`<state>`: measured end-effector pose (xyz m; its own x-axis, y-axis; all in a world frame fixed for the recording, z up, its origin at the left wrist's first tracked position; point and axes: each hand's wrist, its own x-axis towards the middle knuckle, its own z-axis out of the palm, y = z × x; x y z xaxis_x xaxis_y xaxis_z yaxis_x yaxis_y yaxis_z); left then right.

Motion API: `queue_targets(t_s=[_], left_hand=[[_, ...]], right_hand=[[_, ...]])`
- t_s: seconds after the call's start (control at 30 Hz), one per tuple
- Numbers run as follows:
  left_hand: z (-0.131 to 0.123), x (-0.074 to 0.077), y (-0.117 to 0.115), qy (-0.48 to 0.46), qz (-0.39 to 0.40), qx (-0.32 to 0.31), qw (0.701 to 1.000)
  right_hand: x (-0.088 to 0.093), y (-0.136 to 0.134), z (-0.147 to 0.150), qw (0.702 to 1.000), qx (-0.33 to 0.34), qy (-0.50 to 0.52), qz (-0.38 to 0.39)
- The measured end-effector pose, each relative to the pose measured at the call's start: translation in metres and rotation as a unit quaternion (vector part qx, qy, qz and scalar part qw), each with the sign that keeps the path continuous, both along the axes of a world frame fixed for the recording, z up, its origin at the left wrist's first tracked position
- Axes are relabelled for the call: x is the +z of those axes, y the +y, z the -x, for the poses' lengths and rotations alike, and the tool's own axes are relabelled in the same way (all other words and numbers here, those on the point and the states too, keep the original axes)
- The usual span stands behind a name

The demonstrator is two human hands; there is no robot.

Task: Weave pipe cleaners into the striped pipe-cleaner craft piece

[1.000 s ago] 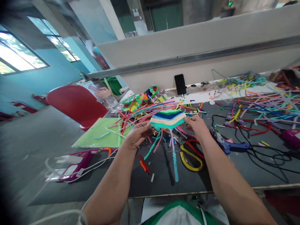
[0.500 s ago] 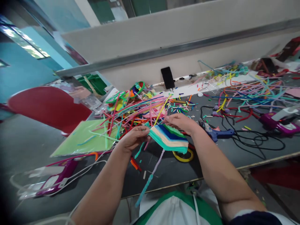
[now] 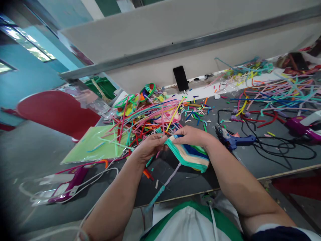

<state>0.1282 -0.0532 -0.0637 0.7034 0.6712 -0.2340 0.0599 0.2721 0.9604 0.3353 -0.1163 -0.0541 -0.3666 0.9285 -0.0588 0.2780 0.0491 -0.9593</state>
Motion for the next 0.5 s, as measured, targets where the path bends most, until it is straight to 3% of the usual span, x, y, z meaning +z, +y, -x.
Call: queue_targets(t_s=[0.07, 0.13, 0.17, 0.27, 0.5], left_hand=[[-0.001, 0.006, -0.002, -0.021, -0.120, 0.120, 0.985], [0.001, 0.014, -0.004, -0.013, -0.283, 0.227, 0.932], [0.002, 0.018, -0.005, 0.002, -0.354, 0.248, 0.902], [0.004, 0.023, -0.010, 0.044, -0.461, 0.209, 0.862], [0.003, 0.015, -0.012, 0.065, -0.499, 0.134, 0.854]], right_hand=[[-0.001, 0.001, 0.000, 0.999, -0.013, 0.042, 0.020], [-0.002, 0.002, 0.000, 0.996, -0.040, 0.070, 0.033], [-0.003, 0.003, 0.000, 0.995, -0.056, 0.078, 0.033], [-0.004, 0.004, -0.001, 0.991, -0.087, 0.097, 0.028], [-0.006, 0.005, 0.001, 0.985, -0.082, 0.142, 0.049]])
